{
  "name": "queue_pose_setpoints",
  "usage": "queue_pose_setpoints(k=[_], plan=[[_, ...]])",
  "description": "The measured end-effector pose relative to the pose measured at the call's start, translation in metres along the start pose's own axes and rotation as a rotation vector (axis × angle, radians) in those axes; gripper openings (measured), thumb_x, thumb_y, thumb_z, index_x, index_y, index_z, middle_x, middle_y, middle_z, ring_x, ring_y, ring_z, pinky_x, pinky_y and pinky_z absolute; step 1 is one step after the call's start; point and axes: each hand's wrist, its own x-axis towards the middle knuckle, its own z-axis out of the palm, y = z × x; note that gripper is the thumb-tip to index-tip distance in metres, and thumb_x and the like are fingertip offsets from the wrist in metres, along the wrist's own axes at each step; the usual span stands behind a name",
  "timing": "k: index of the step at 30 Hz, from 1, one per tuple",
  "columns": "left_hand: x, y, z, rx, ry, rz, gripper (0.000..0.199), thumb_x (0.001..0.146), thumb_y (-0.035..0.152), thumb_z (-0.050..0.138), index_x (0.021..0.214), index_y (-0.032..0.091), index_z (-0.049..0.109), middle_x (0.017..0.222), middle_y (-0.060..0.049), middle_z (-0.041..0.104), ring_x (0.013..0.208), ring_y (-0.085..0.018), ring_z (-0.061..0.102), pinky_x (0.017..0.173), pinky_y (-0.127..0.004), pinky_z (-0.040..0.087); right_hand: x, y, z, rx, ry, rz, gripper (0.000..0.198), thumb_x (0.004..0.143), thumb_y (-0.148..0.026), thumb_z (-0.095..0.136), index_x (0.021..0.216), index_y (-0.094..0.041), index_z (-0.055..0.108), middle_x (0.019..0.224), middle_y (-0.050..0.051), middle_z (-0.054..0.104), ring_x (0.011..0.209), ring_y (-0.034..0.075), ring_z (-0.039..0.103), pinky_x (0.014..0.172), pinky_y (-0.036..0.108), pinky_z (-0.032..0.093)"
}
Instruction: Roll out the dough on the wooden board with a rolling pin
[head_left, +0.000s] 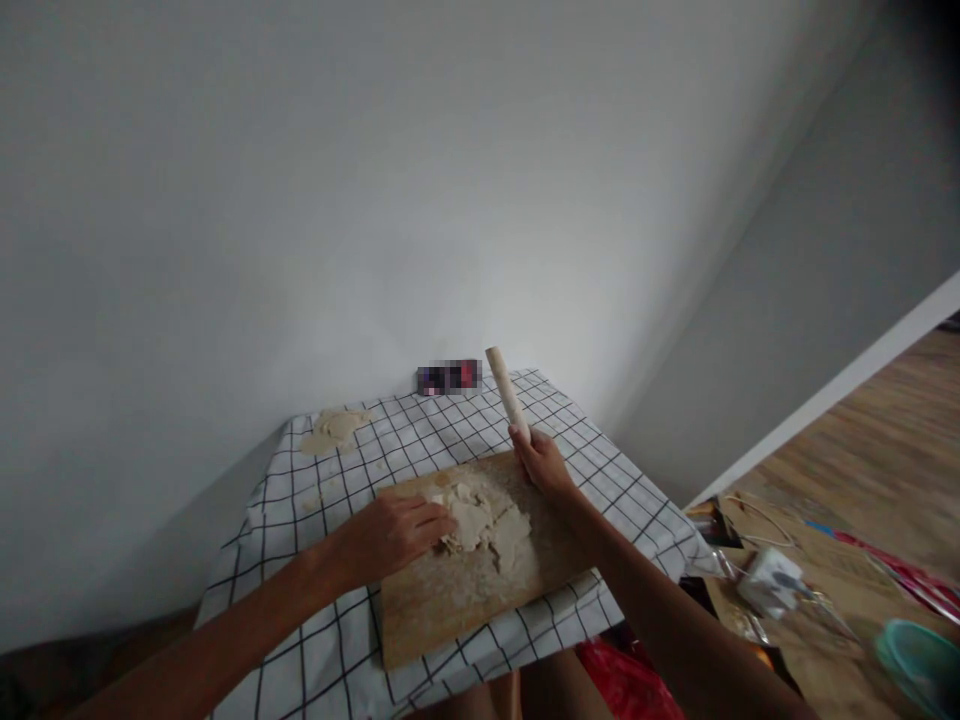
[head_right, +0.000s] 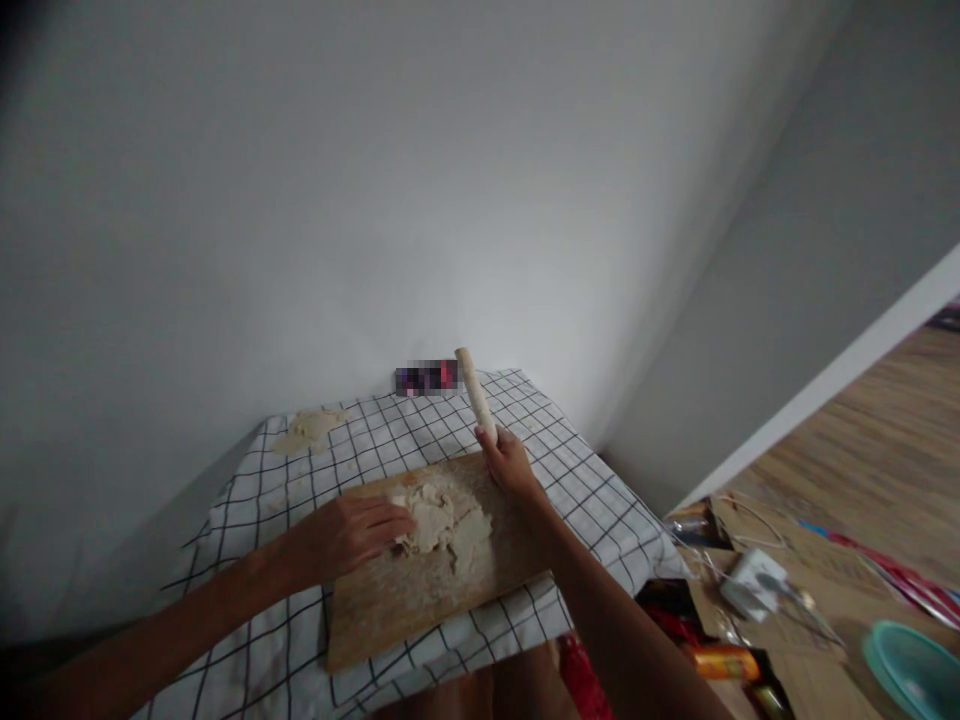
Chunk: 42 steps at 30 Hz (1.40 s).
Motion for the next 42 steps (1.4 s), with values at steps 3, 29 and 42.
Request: queue_pose_setpoints(k=[3, 29, 42], plan=[[0.001, 0.005, -0.003, 0.039, -0.017, 0.019, 0.027, 0.108, 0.014, 0.056, 0.125, 0.025, 0.074, 0.130, -0.005, 0.080, 0.128, -0.029, 0.069, 0.110, -0.045, 0.054, -0.001, 0.000, -0.002, -0.031, -0.029, -0.033, 0.064, 0.093, -0.088, 0.051, 0.076, -0.026, 0.051, 0.055, -0.004, 0.050, 0.050, 0.015, 0.047, 0.048, 0.027, 0.034], [-0.022, 0.049, -0.009, -0.288, -0.073, -0.323, 0.035, 0.111, 0.034, 0.051, 0.142, 0.026, 0.066, 0.159, -0.009, 0.064, 0.153, -0.028, 0.054, 0.131, -0.048, 0.042, -0.090, -0.040, 0.025, 0.198, -0.466, -0.137, 0.047, 0.101, -0.069, 0.061, 0.098, -0.022, 0.068, 0.082, 0.001, 0.068, 0.078, 0.019, 0.062, 0.070, 0.030, 0.048], [-0.001, 0.070, 0.039, -0.194, 0.144, -0.545, 0.046, 0.113, 0.034, 0.047, 0.157, 0.023, 0.057, 0.167, -0.014, 0.055, 0.156, -0.029, 0.051, 0.132, -0.056, 0.036, -0.088, -0.013, -0.003, 0.520, -0.371, 0.094, 0.075, 0.082, -0.090, 0.072, 0.095, -0.016, 0.077, 0.103, 0.018, 0.083, 0.098, 0.030, 0.081, 0.092, 0.043, 0.066]])
